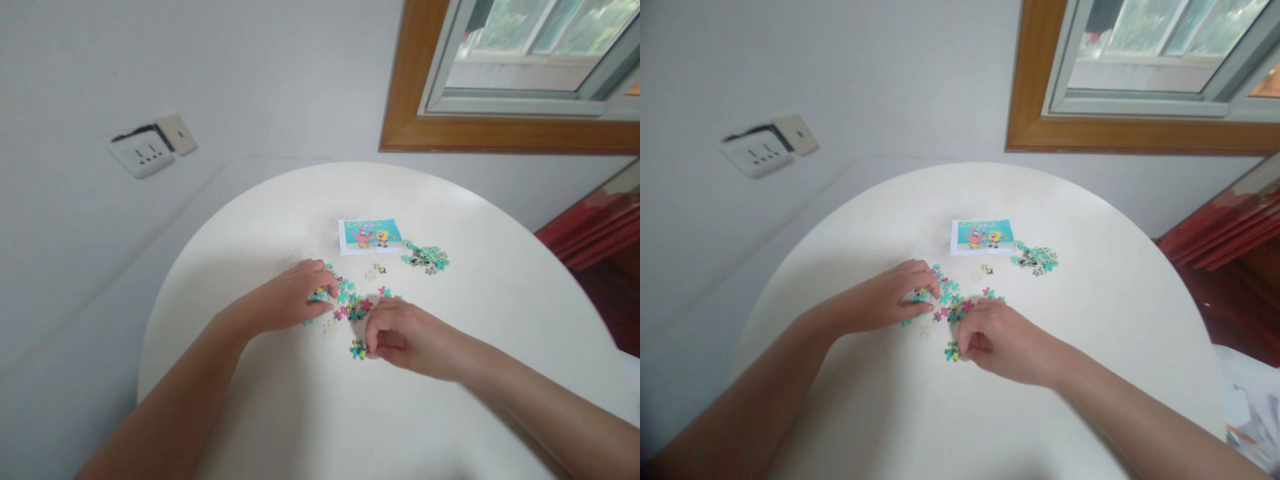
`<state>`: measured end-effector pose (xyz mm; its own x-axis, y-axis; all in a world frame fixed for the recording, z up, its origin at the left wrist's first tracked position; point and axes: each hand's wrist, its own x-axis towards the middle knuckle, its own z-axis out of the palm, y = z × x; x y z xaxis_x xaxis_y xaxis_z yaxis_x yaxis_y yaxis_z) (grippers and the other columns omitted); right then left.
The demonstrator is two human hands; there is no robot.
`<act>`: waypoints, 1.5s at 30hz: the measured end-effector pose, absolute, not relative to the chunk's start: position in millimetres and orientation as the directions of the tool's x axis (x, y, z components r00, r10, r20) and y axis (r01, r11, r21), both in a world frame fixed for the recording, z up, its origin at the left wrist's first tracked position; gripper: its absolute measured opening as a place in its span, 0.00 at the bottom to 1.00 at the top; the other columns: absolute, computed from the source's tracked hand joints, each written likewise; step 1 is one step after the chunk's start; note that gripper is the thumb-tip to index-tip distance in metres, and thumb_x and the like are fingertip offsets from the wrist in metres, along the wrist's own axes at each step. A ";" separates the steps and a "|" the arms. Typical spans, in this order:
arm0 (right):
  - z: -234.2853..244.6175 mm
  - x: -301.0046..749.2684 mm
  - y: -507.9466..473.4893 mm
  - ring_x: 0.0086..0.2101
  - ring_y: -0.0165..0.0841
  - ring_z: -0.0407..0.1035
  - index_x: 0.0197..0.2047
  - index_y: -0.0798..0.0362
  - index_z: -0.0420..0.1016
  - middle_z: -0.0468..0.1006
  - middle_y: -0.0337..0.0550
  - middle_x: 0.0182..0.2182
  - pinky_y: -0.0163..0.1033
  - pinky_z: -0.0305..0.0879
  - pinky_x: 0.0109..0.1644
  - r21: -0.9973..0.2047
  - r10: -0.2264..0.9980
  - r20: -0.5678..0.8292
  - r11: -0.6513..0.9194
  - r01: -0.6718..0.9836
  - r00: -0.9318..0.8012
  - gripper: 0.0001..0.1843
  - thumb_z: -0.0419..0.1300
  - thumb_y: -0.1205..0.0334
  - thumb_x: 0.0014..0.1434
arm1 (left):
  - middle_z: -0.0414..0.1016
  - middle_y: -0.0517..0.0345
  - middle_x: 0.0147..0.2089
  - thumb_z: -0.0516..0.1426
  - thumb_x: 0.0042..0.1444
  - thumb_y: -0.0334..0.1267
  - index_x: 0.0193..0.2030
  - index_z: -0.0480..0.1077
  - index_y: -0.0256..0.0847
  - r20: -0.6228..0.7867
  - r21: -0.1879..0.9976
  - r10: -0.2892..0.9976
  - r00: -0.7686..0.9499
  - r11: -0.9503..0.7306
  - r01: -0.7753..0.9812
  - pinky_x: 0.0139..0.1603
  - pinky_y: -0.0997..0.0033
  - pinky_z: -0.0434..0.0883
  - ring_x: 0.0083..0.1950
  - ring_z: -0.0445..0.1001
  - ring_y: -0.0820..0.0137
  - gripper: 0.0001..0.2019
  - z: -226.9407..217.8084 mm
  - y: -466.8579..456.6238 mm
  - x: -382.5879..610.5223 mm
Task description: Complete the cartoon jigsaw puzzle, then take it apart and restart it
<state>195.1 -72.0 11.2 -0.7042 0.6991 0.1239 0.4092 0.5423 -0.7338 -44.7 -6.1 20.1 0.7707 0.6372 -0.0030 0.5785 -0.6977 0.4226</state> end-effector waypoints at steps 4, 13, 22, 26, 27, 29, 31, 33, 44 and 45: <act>7.7 197.3 -69.4 0.33 0.28 0.70 0.30 0.52 0.73 0.77 0.37 0.29 0.33 0.65 0.40 -0.817 0.718 0.112 0.460 0.348 -0.687 0.06 0.59 0.73 0.54 | 0.68 0.56 0.41 0.55 0.57 0.36 0.40 0.70 0.42 -0.010 0.431 0.634 0.774 -0.695 0.575 0.48 0.68 0.62 0.45 0.66 0.65 0.05 21.3 -6.6 -44.1; 18.5 272.5 -23.3 0.30 0.30 0.69 0.35 0.51 0.76 0.78 0.38 0.30 0.35 0.60 0.34 -0.645 0.973 0.202 0.217 0.733 -0.111 0.05 0.58 0.63 0.56 | 0.68 0.56 0.40 0.55 0.58 0.36 0.40 0.70 0.42 -0.010 0.445 0.637 0.771 -0.687 0.574 0.47 0.69 0.63 0.44 0.67 0.66 0.05 22.2 -6.4 -42.8; 4.1 275.8 -14.1 0.34 0.37 0.68 0.37 0.54 0.79 0.75 0.48 0.32 0.42 0.65 0.39 -0.373 0.865 0.478 0.357 0.857 -0.152 0.09 0.57 0.67 0.56 | 0.69 0.56 0.40 0.53 0.59 0.34 0.37 0.70 0.41 0.023 0.430 0.668 0.744 -0.678 0.596 0.47 0.69 0.64 0.44 0.68 0.66 0.05 24.0 -5.3 -40.0; 2.1 255.3 -22.0 0.37 0.38 0.69 0.38 0.54 0.78 0.76 0.48 0.34 0.44 0.65 0.43 -0.310 0.817 0.421 0.538 0.784 -0.394 0.10 0.55 0.69 0.58 | 0.70 0.55 0.40 0.51 0.60 0.34 0.38 0.70 0.40 0.048 0.416 0.670 0.741 -0.688 0.595 0.47 0.68 0.64 0.43 0.69 0.66 0.06 22.0 -3.5 -40.6; 3.5 253.5 -24.0 0.37 0.37 0.69 0.39 0.54 0.79 0.77 0.48 0.34 0.44 0.65 0.44 -0.315 0.805 0.380 0.575 0.755 -0.455 0.11 0.55 0.70 0.58 | 0.70 0.55 0.40 0.51 0.60 0.34 0.39 0.70 0.41 0.058 0.412 0.671 0.739 -0.691 0.594 0.48 0.67 0.64 0.44 0.69 0.66 0.06 21.2 -3.0 -41.0; 7.5 254.6 -27.5 0.38 0.36 0.69 0.41 0.53 0.78 0.76 0.47 0.35 0.42 0.66 0.44 -0.369 0.778 0.275 0.628 0.685 -0.565 0.12 0.54 0.70 0.59 | 0.69 0.55 0.41 0.51 0.60 0.34 0.40 0.69 0.41 0.075 0.406 0.675 0.734 -0.693 0.596 0.49 0.67 0.64 0.45 0.69 0.66 0.07 19.5 -2.0 -42.0; 11.4 259.8 -29.9 0.40 0.35 0.69 0.43 0.52 0.78 0.76 0.47 0.37 0.41 0.67 0.45 -0.438 0.757 0.194 0.636 0.636 -0.624 0.12 0.55 0.69 0.60 | 0.69 0.55 0.42 0.51 0.60 0.34 0.41 0.69 0.41 0.093 0.398 0.677 0.730 -0.698 0.596 0.49 0.66 0.64 0.45 0.68 0.66 0.07 17.7 -1.1 -42.7; 13.2 265.0 -30.9 0.42 0.35 0.68 0.45 0.50 0.77 0.75 0.47 0.40 0.42 0.67 0.47 -0.471 0.755 0.147 0.621 0.626 -0.639 0.12 0.57 0.67 0.59 | 0.70 0.54 0.42 0.51 0.60 0.34 0.41 0.69 0.41 0.103 0.391 0.675 0.730 -0.703 0.595 0.50 0.66 0.64 0.46 0.68 0.65 0.07 15.8 -0.3 -43.1; 11.4 260.2 -31.7 0.41 0.34 0.68 0.37 0.53 0.76 0.74 0.46 0.38 0.40 0.65 0.46 -0.521 0.778 0.100 0.572 0.633 -0.621 0.07 0.59 0.71 0.56 | 0.70 0.54 0.42 0.51 0.60 0.35 0.42 0.69 0.42 0.112 0.391 0.688 0.717 -0.694 0.604 0.50 0.66 0.65 0.46 0.69 0.66 0.08 14.3 -0.6 -42.6; 11.5 260.4 -31.8 0.41 0.34 0.67 0.37 0.53 0.75 0.74 0.45 0.38 0.40 0.65 0.46 -0.523 0.779 0.098 0.570 0.634 -0.619 0.07 0.59 0.71 0.56 | 0.70 0.54 0.42 0.50 0.60 0.35 0.42 0.69 0.41 0.108 0.390 0.690 0.716 -0.692 0.608 0.50 0.66 0.65 0.46 0.69 0.66 0.08 14.7 -0.6 -42.4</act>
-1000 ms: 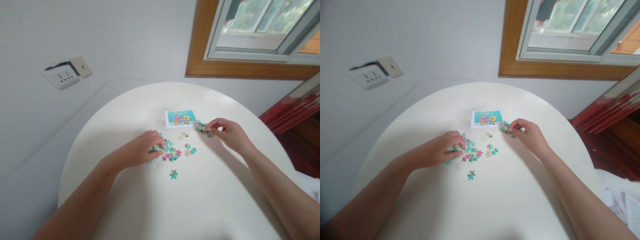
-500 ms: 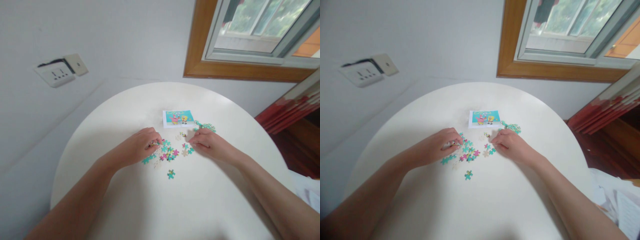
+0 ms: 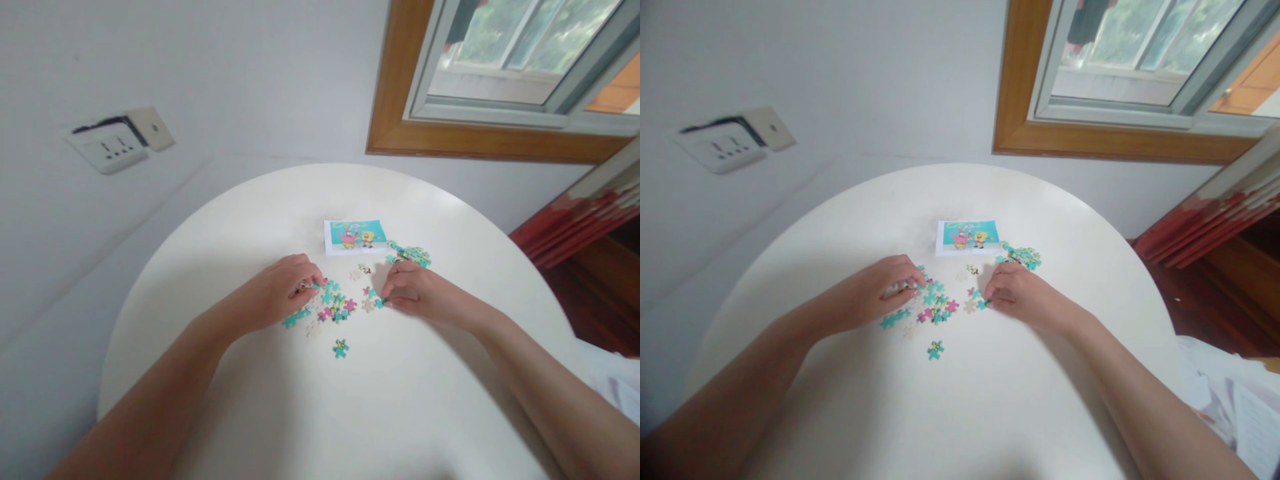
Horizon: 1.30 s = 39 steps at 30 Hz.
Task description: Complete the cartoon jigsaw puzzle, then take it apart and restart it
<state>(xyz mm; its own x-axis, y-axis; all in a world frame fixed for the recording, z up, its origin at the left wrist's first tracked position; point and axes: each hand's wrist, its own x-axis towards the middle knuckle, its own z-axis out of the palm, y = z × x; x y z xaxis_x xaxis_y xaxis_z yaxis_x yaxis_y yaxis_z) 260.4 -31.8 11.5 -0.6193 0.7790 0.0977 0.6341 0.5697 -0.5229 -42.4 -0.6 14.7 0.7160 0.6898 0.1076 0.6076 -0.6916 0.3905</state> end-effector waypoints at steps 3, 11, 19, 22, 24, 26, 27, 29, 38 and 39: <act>11.4 261.5 -31.4 0.41 0.34 0.67 0.36 0.52 0.74 0.74 0.43 0.36 0.40 0.65 0.46 -0.521 0.777 0.103 0.574 0.632 -0.621 0.08 0.59 0.72 0.55 | 0.71 0.54 0.42 0.50 0.60 0.36 0.42 0.69 0.41 0.113 0.391 0.687 0.718 -0.695 0.603 0.50 0.66 0.65 0.46 0.69 0.65 0.08 15.1 -0.5 -42.3; 14.5 260.8 -32.8 0.40 0.35 0.70 0.37 0.51 0.75 0.76 0.43 0.35 0.40 0.67 0.44 -0.512 0.777 0.120 0.582 0.632 -0.618 0.07 0.60 0.69 0.54 | 0.71 0.54 0.43 0.51 0.60 0.36 0.43 0.69 0.41 0.121 0.400 0.682 0.721 -0.698 0.593 0.50 0.66 0.66 0.46 0.69 0.65 0.08 13.2 -0.1 -43.4; 10.9 243.2 -40.1 0.41 0.35 0.68 0.47 0.51 0.76 0.75 0.48 0.39 0.41 0.66 0.47 -0.446 0.711 0.191 0.677 0.586 -0.677 0.12 0.60 0.60 0.59 | 0.71 0.54 0.44 0.51 0.60 0.34 0.43 0.69 0.41 0.102 0.392 0.691 0.715 -0.689 0.610 0.52 0.65 0.65 0.47 0.69 0.65 0.08 14.6 -0.8 -43.5; 9.1 240.2 -39.7 0.39 0.34 0.68 0.44 0.52 0.78 0.75 0.47 0.38 0.40 0.66 0.45 -0.424 0.688 0.224 0.707 0.566 -0.691 0.11 0.57 0.61 0.62 | 0.71 0.53 0.44 0.51 0.60 0.34 0.43 0.69 0.42 0.095 0.393 0.696 0.712 -0.683 0.615 0.52 0.65 0.65 0.47 0.69 0.65 0.08 15.7 -1.2 -42.9; 9.0 239.8 -39.1 0.38 0.33 0.68 0.43 0.52 0.79 0.75 0.47 0.37 0.39 0.65 0.44 -0.422 0.682 0.241 0.714 0.558 -0.691 0.12 0.55 0.62 0.63 | 0.71 0.53 0.44 0.51 0.60 0.35 0.43 0.70 0.41 0.097 0.396 0.700 0.707 -0.679 0.618 0.51 0.65 0.66 0.47 0.70 0.65 0.08 16.5 -1.6 -42.3; 8.8 239.9 -38.3 0.38 0.33 0.68 0.42 0.53 0.79 0.75 0.48 0.36 0.39 0.65 0.44 -0.429 0.685 0.257 0.713 0.554 -0.681 0.12 0.53 0.63 0.63 | 0.71 0.53 0.44 0.51 0.60 0.36 0.43 0.70 0.41 0.100 0.400 0.703 0.704 -0.677 0.619 0.52 0.65 0.66 0.47 0.70 0.65 0.08 16.9 -1.9 -42.2; 8.4 239.9 -37.8 0.38 0.33 0.68 0.41 0.53 0.79 0.75 0.47 0.36 0.39 0.65 0.43 -0.436 0.692 0.263 0.707 0.557 -0.672 0.12 0.53 0.64 0.63 | 0.71 0.53 0.44 0.51 0.60 0.36 0.43 0.70 0.41 0.102 0.402 0.703 0.704 -0.676 0.617 0.52 0.65 0.66 0.47 0.70 0.65 0.08 16.9 -2.0 -42.4; 6.7 239.5 -37.1 0.36 0.33 0.67 0.40 0.53 0.79 0.74 0.47 0.34 0.38 0.65 0.42 -0.453 0.718 0.269 0.683 0.573 -0.642 0.12 0.53 0.66 0.62 | 0.71 0.53 0.44 0.51 0.60 0.36 0.43 0.70 0.42 0.100 0.403 0.702 0.705 -0.677 0.616 0.52 0.65 0.66 0.47 0.70 0.65 0.08 16.9 -2.0 -43.0; -0.5 225.2 -40.9 0.38 0.35 0.67 0.36 0.51 0.77 0.73 0.46 0.34 0.42 0.62 0.46 -0.529 0.813 0.305 0.578 0.621 -0.497 0.07 0.57 0.64 0.60 | 0.71 0.54 0.43 0.51 0.59 0.36 0.43 0.70 0.41 0.065 0.418 0.713 0.699 -0.655 0.629 0.49 0.66 0.66 0.44 0.69 0.65 0.09 24.6 -4.8 -42.8; 0.4 223.8 -42.1 0.38 0.36 0.66 0.36 0.51 0.77 0.73 0.46 0.34 0.44 0.61 0.46 -0.493 0.825 0.317 0.565 0.662 -0.468 0.06 0.58 0.63 0.59 | 0.71 0.54 0.42 0.52 0.58 0.37 0.42 0.70 0.41 0.045 0.422 0.709 0.704 -0.652 0.630 0.48 0.67 0.66 0.44 0.70 0.66 0.08 26.7 -5.3 -43.4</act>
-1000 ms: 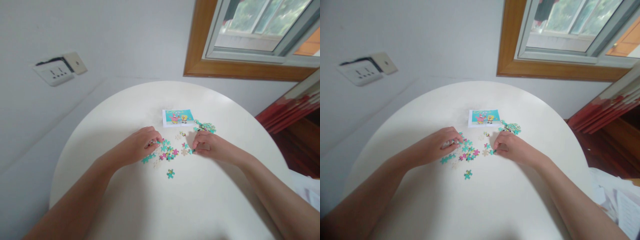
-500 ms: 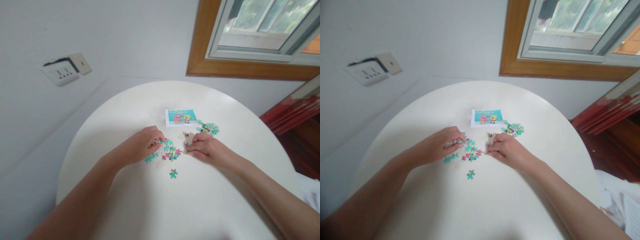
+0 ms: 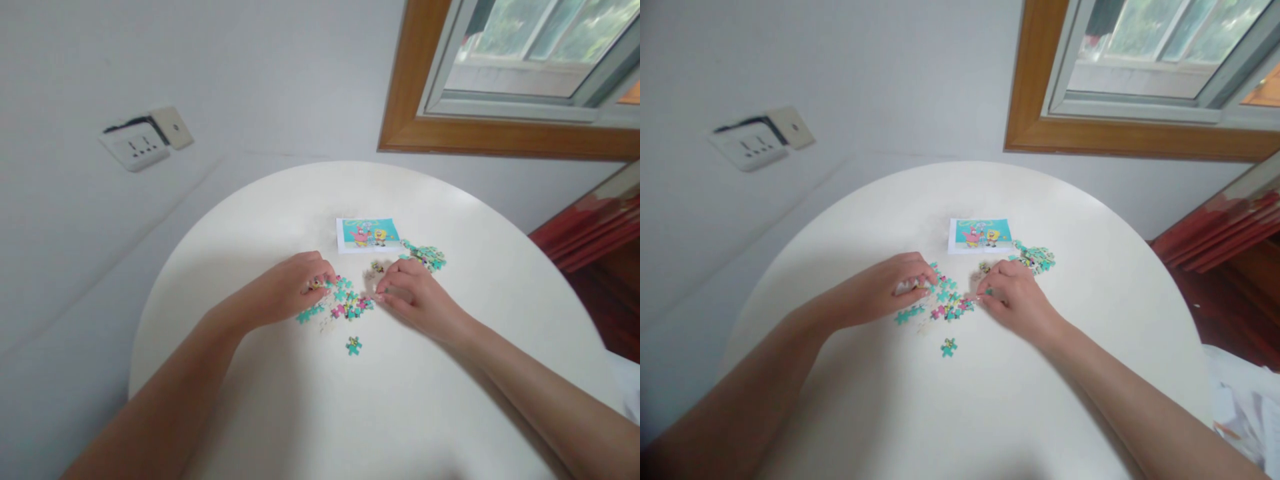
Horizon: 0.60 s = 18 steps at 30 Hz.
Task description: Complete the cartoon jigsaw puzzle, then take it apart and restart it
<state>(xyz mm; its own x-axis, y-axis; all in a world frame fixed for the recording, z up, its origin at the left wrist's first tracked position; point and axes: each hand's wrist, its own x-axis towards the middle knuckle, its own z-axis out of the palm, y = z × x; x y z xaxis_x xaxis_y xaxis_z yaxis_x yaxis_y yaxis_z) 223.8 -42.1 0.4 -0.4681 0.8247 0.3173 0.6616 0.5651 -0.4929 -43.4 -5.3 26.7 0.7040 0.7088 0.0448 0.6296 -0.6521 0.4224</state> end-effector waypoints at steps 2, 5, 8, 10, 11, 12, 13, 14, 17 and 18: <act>2.5 220.9 -45.5 0.39 0.38 0.65 0.37 0.51 0.76 0.73 0.47 0.36 0.46 0.59 0.47 -0.420 0.832 0.350 0.551 0.722 -0.431 0.06 0.58 0.63 0.59 | 0.70 0.56 0.40 0.53 0.57 0.37 0.41 0.70 0.41 0.003 0.430 0.701 0.714 -0.645 0.632 0.46 0.69 0.66 0.41 0.70 0.67 0.08 30.7 -6.3 -45.9; 4.3 213.4 -53.4 0.40 0.38 0.65 0.42 0.50 0.76 0.73 0.46 0.37 0.45 0.58 0.46 -0.368 0.783 0.363 0.618 0.695 -0.505 0.09 0.55 0.62 0.61 | 0.70 0.57 0.38 0.53 0.55 0.36 0.39 0.69 0.40 -0.031 0.436 0.702 0.712 -0.631 0.642 0.43 0.70 0.65 0.40 0.69 0.68 0.07 33.5 -6.8 -50.4; 2.0 199.7 -62.1 0.44 0.39 0.64 0.48 0.47 0.75 0.73 0.46 0.42 0.46 0.58 0.48 -0.323 0.722 0.357 0.691 0.647 -0.593 0.12 0.54 0.61 0.63 | 0.70 0.58 0.39 0.53 0.53 0.34 0.40 0.69 0.41 -0.046 0.439 0.692 0.721 -0.634 0.637 0.44 0.70 0.65 0.41 0.69 0.68 0.08 31.6 -6.2 -52.6; -0.6 189.9 -66.3 0.48 0.41 0.62 0.52 0.47 0.73 0.72 0.47 0.46 0.48 0.57 0.51 -0.293 0.704 0.347 0.709 0.641 -0.620 0.15 0.53 0.60 0.63 | 0.70 0.59 0.38 0.52 0.52 0.32 0.38 0.69 0.41 -0.064 0.436 0.676 0.734 -0.643 0.630 0.43 0.71 0.65 0.40 0.69 0.68 0.08 29.0 -5.5 -52.7; -1.7 186.0 -67.6 0.50 0.42 0.61 0.53 0.47 0.72 0.72 0.48 0.48 0.49 0.56 0.52 -0.277 0.696 0.342 0.717 0.640 -0.632 0.16 0.53 0.60 0.64 | 0.70 0.59 0.38 0.52 0.52 0.32 0.38 0.69 0.41 -0.071 0.434 0.671 0.738 -0.645 0.629 0.42 0.71 0.65 0.40 0.69 0.68 0.08 27.9 -5.2 -52.8; -2.4 183.1 -68.3 0.51 0.42 0.60 0.54 0.47 0.72 0.71 0.48 0.49 0.50 0.55 0.53 -0.261 0.688 0.336 0.725 0.638 -0.644 0.16 0.52 0.60 0.64 | 0.70 0.59 0.37 0.52 0.51 0.32 0.38 0.69 0.41 -0.073 0.435 0.670 0.739 -0.646 0.628 0.41 0.71 0.65 0.39 0.69 0.68 0.08 27.0 -5.0 -52.9; -2.9 181.4 -68.6 0.52 0.42 0.59 0.53 0.46 0.72 0.71 0.48 0.50 0.50 0.55 0.54 -0.246 0.680 0.332 0.731 0.636 -0.654 0.16 0.52 0.60 0.64 | 0.70 0.59 0.37 0.53 0.51 0.32 0.38 0.69 0.41 -0.070 0.435 0.672 0.737 -0.644 0.629 0.41 0.71 0.65 0.39 0.69 0.68 0.08 26.6 -4.9 -53.0; -3.0 180.8 -68.4 0.52 0.42 0.59 0.52 0.46 0.73 0.71 0.47 0.51 0.51 0.54 0.55 -0.237 0.677 0.327 0.735 0.636 -0.660 0.15 0.52 0.60 0.65 | 0.70 0.59 0.37 0.53 0.51 0.32 0.39 0.69 0.41 -0.067 0.437 0.676 0.734 -0.642 0.631 0.41 0.71 0.65 0.39 0.69 0.68 0.08 26.6 -5.0 -53.3; -2.6 183.0 -66.3 0.52 0.42 0.59 0.47 0.45 0.76 0.73 0.46 0.49 0.51 0.53 0.55 -0.244 0.681 0.331 0.730 0.638 -0.653 0.13 0.52 0.61 0.64 | 0.71 0.59 0.38 0.52 0.52 0.32 0.39 0.69 0.41 -0.051 0.434 0.688 0.724 -0.638 0.637 0.43 0.70 0.65 0.40 0.70 0.68 0.08 28.9 -6.1 -53.7; -2.5 183.7 -65.6 0.51 0.42 0.60 0.46 0.45 0.76 0.73 0.45 0.48 0.51 0.54 0.54 -0.258 0.690 0.336 0.722 0.642 -0.641 0.13 0.52 0.62 0.64 | 0.71 0.59 0.38 0.52 0.53 0.32 0.39 0.69 0.41 -0.047 0.428 0.689 0.723 -0.641 0.638 0.43 0.70 0.65 0.40 0.70 0.67 0.08 30.0 -6.5 -53.6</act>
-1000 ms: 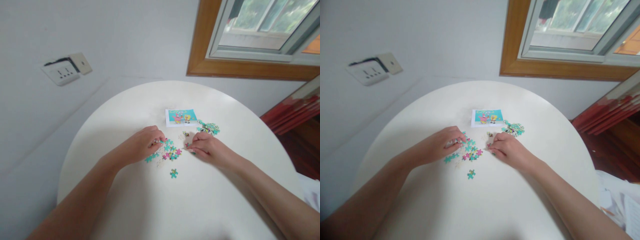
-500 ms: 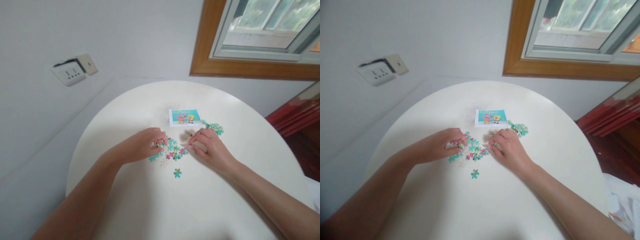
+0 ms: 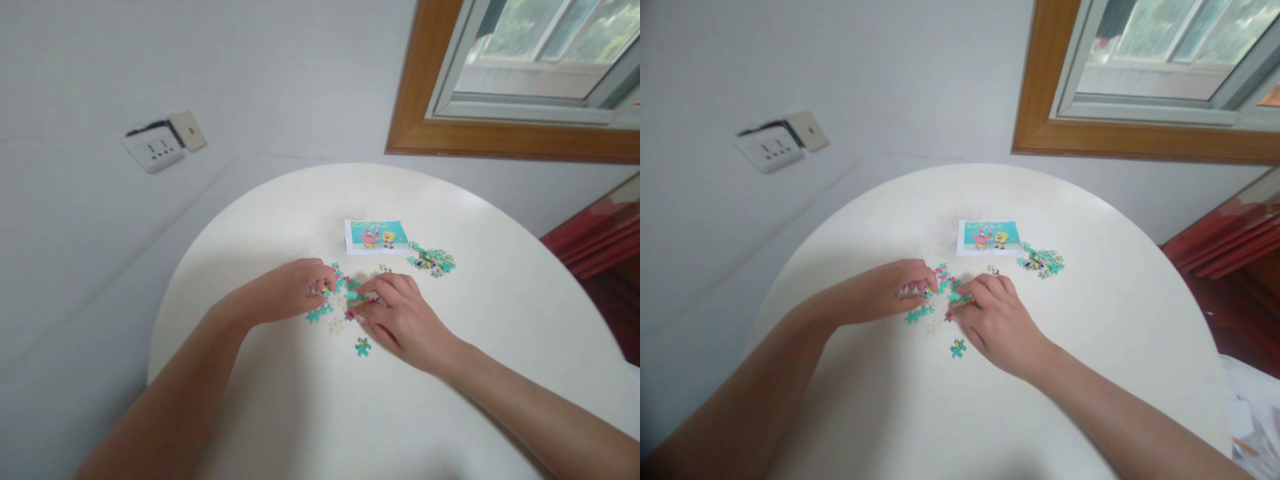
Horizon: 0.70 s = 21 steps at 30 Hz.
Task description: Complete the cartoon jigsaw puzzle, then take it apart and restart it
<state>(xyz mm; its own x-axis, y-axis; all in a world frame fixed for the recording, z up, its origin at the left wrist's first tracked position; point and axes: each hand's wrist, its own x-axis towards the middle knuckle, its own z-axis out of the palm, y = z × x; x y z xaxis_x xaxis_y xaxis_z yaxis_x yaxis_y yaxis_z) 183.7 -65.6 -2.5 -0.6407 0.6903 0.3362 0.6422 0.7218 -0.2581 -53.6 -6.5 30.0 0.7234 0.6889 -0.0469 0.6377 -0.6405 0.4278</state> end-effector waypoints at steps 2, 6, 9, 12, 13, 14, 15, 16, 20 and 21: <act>-2.9 183.5 -64.7 0.50 0.41 0.61 0.47 0.45 0.76 0.73 0.45 0.48 0.50 0.54 0.54 -0.284 0.712 0.345 0.700 0.656 -0.611 0.13 0.53 0.61 0.64 | 0.72 0.58 0.38 0.51 0.54 0.31 0.38 0.69 0.41 -0.036 0.412 0.689 0.724 -0.650 0.639 0.44 0.70 0.65 0.40 0.70 0.67 0.07 31.9 -7.1 -53.2; -4.0 178.9 -65.4 0.51 0.42 0.60 0.51 0.45 0.74 0.72 0.47 0.50 0.51 0.54 0.53 -0.278 0.723 0.324 0.689 0.669 -0.610 0.15 0.52 0.56 0.64 | 0.73 0.55 0.39 0.49 0.57 0.29 0.39 0.70 0.40 0.024 0.375 0.722 0.691 -0.648 0.663 0.47 0.67 0.66 0.43 0.71 0.66 0.09 32.7 -6.1 -52.8; -4.3 178.4 -65.2 0.51 0.43 0.60 0.47 0.43 0.76 0.72 0.45 0.50 0.52 0.54 0.54 -0.270 0.714 0.320 0.698 0.663 -0.622 0.13 0.52 0.58 0.64 | 0.73 0.53 0.40 0.49 0.57 0.29 0.40 0.70 0.39 0.063 0.361 0.744 0.666 -0.639 0.680 0.50 0.65 0.66 0.45 0.71 0.65 0.09 31.8 -5.0 -53.4; -5.4 180.6 -62.4 0.50 0.42 0.61 0.44 0.42 0.78 0.73 0.44 0.49 0.51 0.55 0.53 -0.304 0.737 0.336 0.674 0.673 -0.586 0.11 0.54 0.58 0.63 | 0.73 0.53 0.39 0.51 0.57 0.29 0.39 0.71 0.39 0.060 0.366 0.752 0.657 -0.629 0.686 0.49 0.66 0.67 0.44 0.71 0.65 0.09 31.0 -5.1 -54.0; -6.2 181.1 -61.4 0.50 0.42 0.61 0.44 0.42 0.78 0.73 0.45 0.48 0.51 0.56 0.52 -0.318 0.748 0.334 0.662 0.679 -0.574 0.11 0.55 0.57 0.62 | 0.73 0.54 0.39 0.51 0.57 0.29 0.39 0.71 0.39 0.060 0.366 0.752 0.656 -0.628 0.687 0.48 0.66 0.67 0.44 0.71 0.65 0.08 30.6 -5.1 -54.3; -7.0 181.4 -60.5 0.50 0.42 0.61 0.45 0.43 0.78 0.72 0.46 0.49 0.51 0.56 0.52 -0.328 0.757 0.329 0.652 0.684 -0.564 0.11 0.56 0.56 0.62 | 0.73 0.53 0.39 0.51 0.57 0.29 0.39 0.71 0.39 0.063 0.364 0.752 0.656 -0.629 0.687 0.48 0.66 0.67 0.44 0.71 0.65 0.08 30.1 -5.2 -54.5; -8.0 181.4 -60.0 0.50 0.43 0.61 0.47 0.43 0.77 0.72 0.47 0.49 0.51 0.56 0.52 -0.333 0.765 0.320 0.643 0.690 -0.559 0.13 0.57 0.54 0.61 | 0.73 0.53 0.39 0.52 0.57 0.29 0.40 0.71 0.39 0.070 0.361 0.751 0.657 -0.633 0.685 0.49 0.66 0.67 0.44 0.71 0.65 0.08 29.5 -5.1 -54.7; -8.9 181.0 -59.8 0.51 0.43 0.61 0.49 0.44 0.76 0.71 0.48 0.50 0.51 0.57 0.53 -0.334 0.768 0.309 0.639 0.693 -0.560 0.14 0.57 0.53 0.61 | 0.73 0.53 0.39 0.52 0.57 0.30 0.40 0.71 0.39 0.081 0.359 0.749 0.658 -0.638 0.682 0.49 0.65 0.66 0.44 0.71 0.65 0.08 28.9 -5.0 -54.9; -11.5 178.9 -61.1 0.54 0.43 0.59 0.50 0.44 0.74 0.69 0.49 0.52 0.53 0.56 0.55 -0.333 0.767 0.280 0.641 0.691 -0.577 0.14 0.56 0.54 0.62 | 0.73 0.54 0.39 0.52 0.58 0.31 0.40 0.71 0.39 0.117 0.366 0.741 0.662 -0.652 0.664 0.49 0.66 0.66 0.44 0.71 0.65 0.07 27.0 -4.4 -55.1; -11.9 178.6 -61.2 0.54 0.43 0.59 0.49 0.45 0.74 0.69 0.49 0.53 0.53 0.56 0.55 -0.346 0.772 0.277 0.636 0.690 -0.573 0.14 0.56 0.55 0.62 | 0.72 0.54 0.39 0.52 0.58 0.31 0.40 0.71 0.39 0.121 0.369 0.741 0.660 -0.651 0.663 0.48 0.66 0.66 0.43 0.71 0.65 0.07 26.7 -4.4 -54.9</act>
